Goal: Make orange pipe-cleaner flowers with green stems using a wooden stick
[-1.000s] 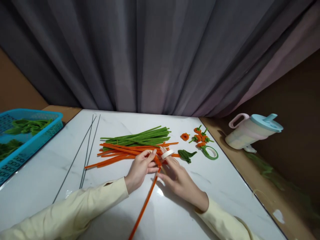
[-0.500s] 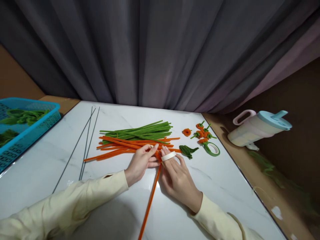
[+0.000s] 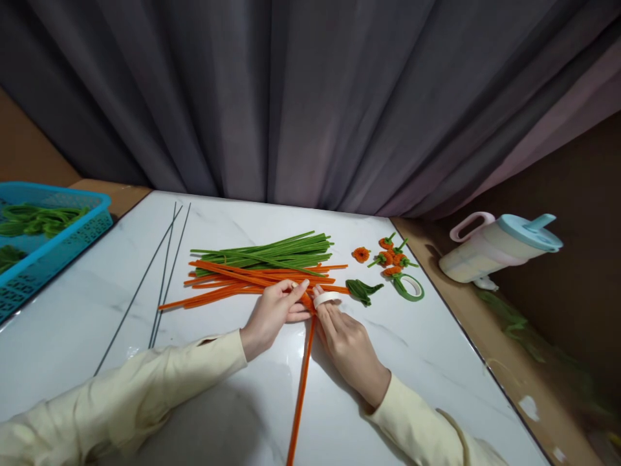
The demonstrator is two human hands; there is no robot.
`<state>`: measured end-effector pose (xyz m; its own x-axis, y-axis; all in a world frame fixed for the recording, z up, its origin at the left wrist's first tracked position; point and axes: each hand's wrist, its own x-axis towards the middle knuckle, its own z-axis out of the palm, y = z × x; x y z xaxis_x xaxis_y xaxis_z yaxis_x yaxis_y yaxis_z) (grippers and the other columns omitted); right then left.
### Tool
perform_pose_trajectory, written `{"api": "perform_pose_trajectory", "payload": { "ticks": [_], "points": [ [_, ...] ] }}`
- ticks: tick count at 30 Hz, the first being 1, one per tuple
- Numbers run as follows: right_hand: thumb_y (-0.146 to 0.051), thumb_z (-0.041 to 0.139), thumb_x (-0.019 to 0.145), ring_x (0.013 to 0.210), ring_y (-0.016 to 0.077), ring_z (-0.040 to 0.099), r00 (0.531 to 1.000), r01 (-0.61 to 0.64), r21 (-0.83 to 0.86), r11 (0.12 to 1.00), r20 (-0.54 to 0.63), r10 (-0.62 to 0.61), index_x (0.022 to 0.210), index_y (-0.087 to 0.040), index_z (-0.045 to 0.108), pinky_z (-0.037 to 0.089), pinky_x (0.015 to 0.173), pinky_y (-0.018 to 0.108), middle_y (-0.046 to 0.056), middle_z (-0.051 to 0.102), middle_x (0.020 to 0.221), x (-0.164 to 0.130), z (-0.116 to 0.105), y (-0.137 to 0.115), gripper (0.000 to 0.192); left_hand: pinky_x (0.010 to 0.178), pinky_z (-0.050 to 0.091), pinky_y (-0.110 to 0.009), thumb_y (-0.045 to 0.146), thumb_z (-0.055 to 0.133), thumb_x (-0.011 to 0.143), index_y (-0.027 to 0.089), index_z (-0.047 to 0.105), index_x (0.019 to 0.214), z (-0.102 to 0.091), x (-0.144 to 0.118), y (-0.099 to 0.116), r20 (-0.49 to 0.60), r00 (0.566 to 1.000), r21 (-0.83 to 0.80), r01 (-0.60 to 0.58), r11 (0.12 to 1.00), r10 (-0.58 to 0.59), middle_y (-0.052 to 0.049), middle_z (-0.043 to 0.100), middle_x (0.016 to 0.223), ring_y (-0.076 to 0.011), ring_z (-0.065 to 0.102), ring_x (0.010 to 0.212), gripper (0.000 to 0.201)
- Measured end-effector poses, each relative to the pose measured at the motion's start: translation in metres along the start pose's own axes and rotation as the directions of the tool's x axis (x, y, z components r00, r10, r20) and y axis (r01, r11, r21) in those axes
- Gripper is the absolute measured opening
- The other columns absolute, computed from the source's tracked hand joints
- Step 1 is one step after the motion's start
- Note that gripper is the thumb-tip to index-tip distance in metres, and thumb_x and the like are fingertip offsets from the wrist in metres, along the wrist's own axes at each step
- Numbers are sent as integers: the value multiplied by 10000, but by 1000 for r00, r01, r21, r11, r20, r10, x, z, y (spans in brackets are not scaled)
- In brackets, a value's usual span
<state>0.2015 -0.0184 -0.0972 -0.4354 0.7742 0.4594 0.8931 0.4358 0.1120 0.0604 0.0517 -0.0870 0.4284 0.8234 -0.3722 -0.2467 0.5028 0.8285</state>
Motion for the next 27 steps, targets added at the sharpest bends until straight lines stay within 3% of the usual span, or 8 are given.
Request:
{"api": "perform_pose_trajectory", "payload": {
  "ticks": [7, 12, 15, 21, 27],
  "points": [
    [-45, 316, 894, 892, 230, 636, 1000, -12, -6, 1000, 4, 12, 1286, -49, 464, 539, 659, 318, 180, 645, 1102, -4, 1, 0, 419, 713, 562, -293, 532, 747, 607, 142, 496, 666, 0, 0, -3, -16, 1000, 19, -19, 1000, 19, 31, 529, 625, -102, 599, 617, 467],
    [-43, 324, 899, 915, 225, 631, 999, 3, -9, 1000, -39, -4, 1155, -53, 559, 516, 667, 303, 153, 684, 985, -3, 0, 1, 347, 731, 565, -302, 522, 744, 624, 131, 530, 696, -1, 1, -4, -11, 1000, 20, -24, 1000, 24, 4, 586, 664, -115, 621, 640, 452],
    [-52, 343, 905, 920, 208, 632, 998, 5, -13, 1000, -63, -6, 1115, -68, 570, 495, 657, 285, 137, 684, 1015, -2, 1, 3, 309, 751, 562, -316, 523, 732, 646, 127, 547, 725, -2, 1, -4, -8, 1000, 35, -30, 999, 30, -26, 630, 722, -140, 648, 681, 444],
    [-33, 385, 877, 706, 172, 623, 989, -93, -43, 995, -116, 88, 1108, -60, 545, 421, 583, 288, 92, 694, 833, 1, 6, 5, 282, 758, 555, -312, 511, 732, 657, 136, 527, 720, -1, 1, -4, -14, 999, 43, -36, 998, 37, -33, 652, 717, -151, 664, 691, 432],
    [-29, 359, 880, 801, 199, 615, 994, -63, -53, 997, -98, 57, 1107, -50, 537, 412, 635, 312, 126, 681, 876, 2, 4, 3, 290, 730, 542, -273, 511, 740, 635, 140, 523, 688, 0, 1, -5, -29, 998, 54, -54, 997, 55, 7, 603, 640, -119, 628, 634, 433]
  ]
}}
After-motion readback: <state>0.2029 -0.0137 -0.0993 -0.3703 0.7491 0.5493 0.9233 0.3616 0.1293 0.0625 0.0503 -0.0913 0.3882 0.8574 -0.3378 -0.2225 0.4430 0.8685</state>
